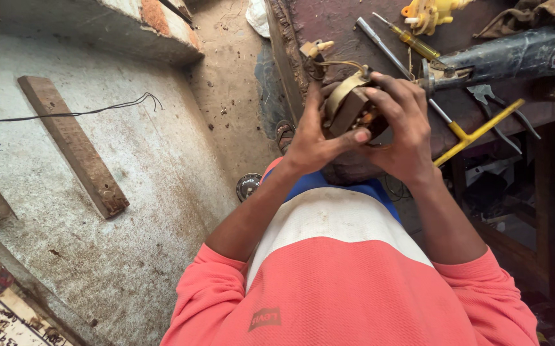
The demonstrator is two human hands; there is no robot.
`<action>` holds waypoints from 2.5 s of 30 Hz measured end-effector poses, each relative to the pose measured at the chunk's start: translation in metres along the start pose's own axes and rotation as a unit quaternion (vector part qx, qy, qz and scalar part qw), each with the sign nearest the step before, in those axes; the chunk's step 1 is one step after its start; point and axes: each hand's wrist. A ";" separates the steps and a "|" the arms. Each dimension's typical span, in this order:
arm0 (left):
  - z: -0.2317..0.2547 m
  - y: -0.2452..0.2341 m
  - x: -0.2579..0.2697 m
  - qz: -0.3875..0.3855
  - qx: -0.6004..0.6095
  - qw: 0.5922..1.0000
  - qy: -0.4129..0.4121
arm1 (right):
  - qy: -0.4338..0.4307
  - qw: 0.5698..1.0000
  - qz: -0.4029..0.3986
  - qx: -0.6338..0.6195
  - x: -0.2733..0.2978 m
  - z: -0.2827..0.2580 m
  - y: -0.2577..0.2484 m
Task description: The person disassembles a small electrical motor or starter component using a screwdriver and a socket wrench. They remove the rotor, wipe it with a cloth, and then reassemble the housing and internal parts.
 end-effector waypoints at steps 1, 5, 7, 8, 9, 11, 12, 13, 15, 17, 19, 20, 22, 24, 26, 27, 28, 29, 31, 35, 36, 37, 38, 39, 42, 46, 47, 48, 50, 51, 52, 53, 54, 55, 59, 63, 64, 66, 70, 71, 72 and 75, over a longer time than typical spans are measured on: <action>0.003 -0.002 0.000 -0.005 0.023 1.000 -0.004 | 0.000 1.000 -0.007 -0.005 0.001 0.002 0.000; 0.013 0.000 0.001 0.000 -0.131 0.991 0.022 | 0.021 0.999 -0.016 -0.035 0.004 0.006 0.003; 0.014 0.004 0.001 0.015 -0.226 0.972 0.056 | 0.028 0.999 -0.014 -0.023 0.006 0.005 0.004; 0.014 0.004 0.001 0.013 -0.208 0.977 0.055 | 0.024 1.000 -0.015 -0.004 0.007 0.004 0.006; 0.013 0.003 0.001 0.011 -0.189 0.980 0.054 | 0.020 1.000 -0.015 0.016 0.007 0.003 0.007; 0.011 0.001 -0.003 0.004 -0.120 0.991 0.053 | 0.051 0.999 -0.013 -0.001 0.008 -0.002 0.008; 0.008 0.000 -0.003 0.001 -0.070 0.996 0.051 | 0.069 0.998 -0.011 -0.010 0.011 -0.007 0.009; 0.006 -0.001 -0.003 -0.003 -0.019 0.999 0.048 | 0.093 0.995 0.001 -0.019 0.013 -0.012 0.009; -0.002 0.002 -0.003 0.009 0.038 0.998 0.054 | 0.143 0.989 0.027 -0.035 0.020 -0.023 0.009; -0.013 0.007 0.000 0.019 0.079 0.996 0.043 | 0.188 0.979 0.016 -0.076 0.027 -0.032 0.010; -0.023 0.010 0.007 0.025 0.099 0.995 0.012 | 0.218 0.972 0.016 -0.090 0.032 -0.035 0.015; -0.029 0.011 0.010 0.019 0.096 0.995 0.015 | 0.225 0.971 0.022 -0.082 0.035 -0.036 0.018; -0.037 0.012 0.014 0.008 0.091 0.996 0.023 | 0.226 0.972 0.035 -0.056 0.040 -0.036 0.023; -0.042 0.012 0.018 -0.005 0.080 0.997 0.020 | 0.212 0.976 0.047 -0.022 0.044 -0.035 0.025; -0.043 0.009 0.018 -0.020 0.081 0.996 0.007 | 0.238 0.969 0.054 -0.037 0.048 -0.035 0.025; -0.040 0.006 0.017 -0.028 0.088 0.996 -0.005 | 0.250 0.966 0.058 -0.045 0.051 -0.035 0.025; -0.037 0.001 0.016 -0.035 0.095 0.995 -0.017 | 0.239 0.968 0.067 -0.046 0.053 -0.035 0.025; -0.033 -0.005 0.013 -0.044 0.016 0.999 -0.024 | 0.228 0.970 0.076 -0.047 0.056 -0.034 0.025; -0.023 -0.021 0.004 -0.063 -0.141 0.987 -0.042 | 0.222 0.969 0.083 -0.073 0.063 -0.033 0.024; -0.013 -0.031 -0.014 -0.055 -0.299 0.951 0.060 | 0.231 0.961 0.073 -0.137 0.071 -0.030 0.019; -0.013 -0.029 -0.016 -0.062 -0.314 0.945 0.060 | 0.231 0.960 0.069 -0.146 0.071 -0.031 0.018; -0.015 -0.026 -0.018 -0.068 -0.330 0.940 0.061 | 0.232 0.960 0.065 -0.142 0.071 -0.031 0.016; -0.015 -0.024 -0.022 -0.068 -0.219 0.973 0.000 | 0.233 0.961 0.062 -0.138 0.071 -0.031 0.013; -0.016 -0.023 -0.026 -0.066 -0.104 0.990 -0.062 | 0.234 0.961 0.059 -0.133 0.070 -0.031 0.010; -0.015 -0.026 -0.035 -0.087 0.049 0.981 -0.164 | 0.235 0.961 0.052 -0.136 0.069 -0.030 0.002; -0.003 -0.039 -0.049 -0.199 -0.001 0.969 -0.145 | 0.236 0.962 0.051 -0.124 0.071 -0.032 -0.003; 0.000 -0.039 -0.053 -0.209 -0.063 0.967 -0.132 | 0.254 0.956 0.050 -0.138 0.071 -0.032 -0.003; 0.004 -0.039 -0.057 -0.217 -0.126 0.961 -0.118 | 0.270 0.949 0.050 -0.152 0.071 -0.032 -0.003; 0.008 -0.035 -0.061 -0.221 -0.204 0.951 -0.068 | 0.280 0.942 0.052 -0.178 0.073 -0.033 -0.002; 0.009 -0.032 -0.062 -0.217 -0.220 0.951 -0.034 | 0.285 0.938 0.053 -0.191 0.074 -0.034 -0.001; 0.009 -0.030 -0.062 -0.213 -0.235 0.948 0.001 | 0.309 0.924 0.054 -0.219 0.075 -0.034 -0.001; 0.008 -0.028 -0.062 -0.212 -0.249 0.944 0.039 | 0.331 0.909 0.055 -0.246 0.077 -0.035 0.000; 0.008 -0.028 -0.062 -0.211 -0.263 0.938 0.077 | 0.353 0.893 0.056 -0.273 0.078 -0.034 0.000; 0.007 -0.028 -0.062 -0.209 -0.276 0.931 0.115 | 0.357 0.890 0.054 -0.279 0.079 -0.034 0.001; 0.006 -0.037 -0.060 -0.234 -0.383 0.881 0.148 | 0.355 0.890 0.041 -0.284 0.082 -0.033 0.002; 0.005 -0.041 -0.066 -0.262 -0.428 0.841 0.202 | 0.343 0.905 0.008 -0.253 0.080 -0.031 0.002; 0.005 -0.040 -0.068 -0.261 -0.436 0.832 0.222 | 0.340 0.904 0.008 -0.258 0.079 -0.031 0.002; 0.007 -0.039 -0.072 -0.262 -0.434 0.835 0.215 | 0.335 0.903 0.010 -0.268 0.077 -0.031 0.002; 0.011 -0.037 -0.072 -0.243 -0.395 0.881 0.096 | 0.323 0.921 0.005 -0.217 0.072 -0.030 0.000; 0.011 -0.036 -0.069 -0.227 -0.376 0.895 0.077 | 0.320 0.925 0.003 -0.206 0.071 -0.029 -0.001; 0.009 -0.034 -0.065 -0.211 -0.357 0.908 0.057 | 0.316 0.928 0.000 -0.196 0.070 -0.029 -0.001; -0.001 -0.028 -0.056 -0.128 -0.217 0.967 -0.044 | 0.289 0.947 -0.005 -0.140 0.066 -0.029 -0.001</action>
Point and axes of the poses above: each hand's wrist, its own x-axis away from the middle knuckle, its own y-axis out of the palm, z = x × y, and after that the axes turned 6 degrees about x, right-handed
